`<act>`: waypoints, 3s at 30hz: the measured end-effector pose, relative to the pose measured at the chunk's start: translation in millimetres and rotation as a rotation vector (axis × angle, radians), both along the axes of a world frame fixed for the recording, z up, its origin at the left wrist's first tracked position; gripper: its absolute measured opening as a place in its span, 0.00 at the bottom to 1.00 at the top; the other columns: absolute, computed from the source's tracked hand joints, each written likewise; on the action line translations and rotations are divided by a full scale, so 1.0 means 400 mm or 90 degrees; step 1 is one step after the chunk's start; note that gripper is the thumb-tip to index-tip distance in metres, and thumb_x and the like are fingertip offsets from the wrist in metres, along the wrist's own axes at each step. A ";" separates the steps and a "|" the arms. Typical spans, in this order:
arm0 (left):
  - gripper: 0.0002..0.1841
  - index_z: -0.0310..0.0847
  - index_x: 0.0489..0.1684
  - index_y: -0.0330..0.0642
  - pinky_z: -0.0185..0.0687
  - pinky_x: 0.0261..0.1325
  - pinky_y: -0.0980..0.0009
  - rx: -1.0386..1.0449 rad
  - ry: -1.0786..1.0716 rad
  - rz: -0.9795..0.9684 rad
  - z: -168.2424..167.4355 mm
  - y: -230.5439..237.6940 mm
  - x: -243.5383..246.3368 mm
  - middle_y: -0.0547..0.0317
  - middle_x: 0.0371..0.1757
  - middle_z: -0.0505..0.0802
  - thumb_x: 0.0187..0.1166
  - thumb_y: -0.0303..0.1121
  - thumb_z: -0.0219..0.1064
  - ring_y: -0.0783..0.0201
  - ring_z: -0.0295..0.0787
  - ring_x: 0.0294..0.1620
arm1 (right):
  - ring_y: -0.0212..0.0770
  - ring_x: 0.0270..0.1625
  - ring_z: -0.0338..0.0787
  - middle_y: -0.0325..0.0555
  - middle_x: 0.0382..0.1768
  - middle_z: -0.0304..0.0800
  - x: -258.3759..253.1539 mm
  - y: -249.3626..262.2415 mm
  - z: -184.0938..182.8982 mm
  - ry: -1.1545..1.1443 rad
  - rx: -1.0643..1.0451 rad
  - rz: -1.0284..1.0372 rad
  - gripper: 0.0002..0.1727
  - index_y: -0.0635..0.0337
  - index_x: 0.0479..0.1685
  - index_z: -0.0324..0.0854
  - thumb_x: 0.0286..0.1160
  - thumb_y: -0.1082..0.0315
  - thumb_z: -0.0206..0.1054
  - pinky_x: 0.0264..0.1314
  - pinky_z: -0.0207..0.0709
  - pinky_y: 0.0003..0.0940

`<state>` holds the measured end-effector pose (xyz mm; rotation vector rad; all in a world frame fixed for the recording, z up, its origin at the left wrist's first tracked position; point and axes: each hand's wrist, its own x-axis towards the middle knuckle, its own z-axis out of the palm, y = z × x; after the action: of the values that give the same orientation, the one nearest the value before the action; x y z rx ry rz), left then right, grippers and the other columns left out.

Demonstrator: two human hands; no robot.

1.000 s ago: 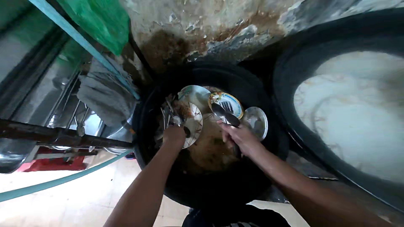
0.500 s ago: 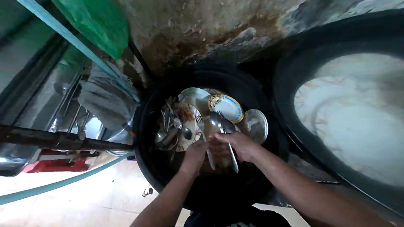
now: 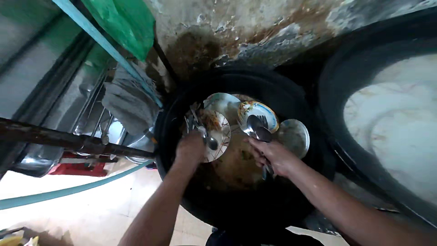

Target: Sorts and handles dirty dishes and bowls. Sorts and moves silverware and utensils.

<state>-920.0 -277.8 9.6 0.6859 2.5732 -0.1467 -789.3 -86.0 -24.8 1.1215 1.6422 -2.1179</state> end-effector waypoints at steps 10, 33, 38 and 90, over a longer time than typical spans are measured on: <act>0.29 0.60 0.87 0.34 0.83 0.68 0.43 -0.049 0.049 0.195 -0.021 -0.091 0.002 0.35 0.72 0.82 0.86 0.29 0.61 0.36 0.84 0.70 | 0.34 0.15 0.78 0.40 0.16 0.75 0.007 0.012 -0.018 0.071 -0.085 0.049 0.14 0.64 0.61 0.83 0.90 0.68 0.56 0.23 0.81 0.29; 0.19 0.79 0.75 0.39 0.86 0.60 0.62 0.678 -0.419 0.324 -0.072 0.122 0.256 0.48 0.62 0.89 0.86 0.27 0.61 0.61 0.89 0.56 | 0.40 0.51 0.94 0.46 0.51 0.95 0.008 0.002 -0.017 0.109 -0.147 -0.016 0.17 0.60 0.62 0.84 0.92 0.62 0.52 0.53 0.87 0.37; 0.17 0.87 0.70 0.48 0.77 0.78 0.56 0.290 -0.209 0.005 -0.025 0.036 0.139 0.53 0.73 0.87 0.90 0.34 0.59 0.56 0.84 0.74 | 0.36 0.28 0.87 0.45 0.31 0.88 -0.005 0.008 -0.017 0.131 -0.067 -0.093 0.13 0.61 0.63 0.79 0.90 0.70 0.55 0.33 0.84 0.30; 0.15 0.88 0.54 0.40 0.85 0.58 0.42 0.175 -0.014 0.059 0.165 0.037 -0.004 0.45 0.52 0.92 0.88 0.42 0.62 0.47 0.91 0.53 | 0.36 0.58 0.92 0.40 0.51 0.96 0.018 0.007 -0.031 0.366 0.163 -0.081 0.11 0.59 0.52 0.87 0.81 0.69 0.60 0.65 0.84 0.32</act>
<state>-921.8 -263.1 75.4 0.6583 2.6231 0.2476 -782.0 -83.1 -37.1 0.7239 2.1883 -2.5309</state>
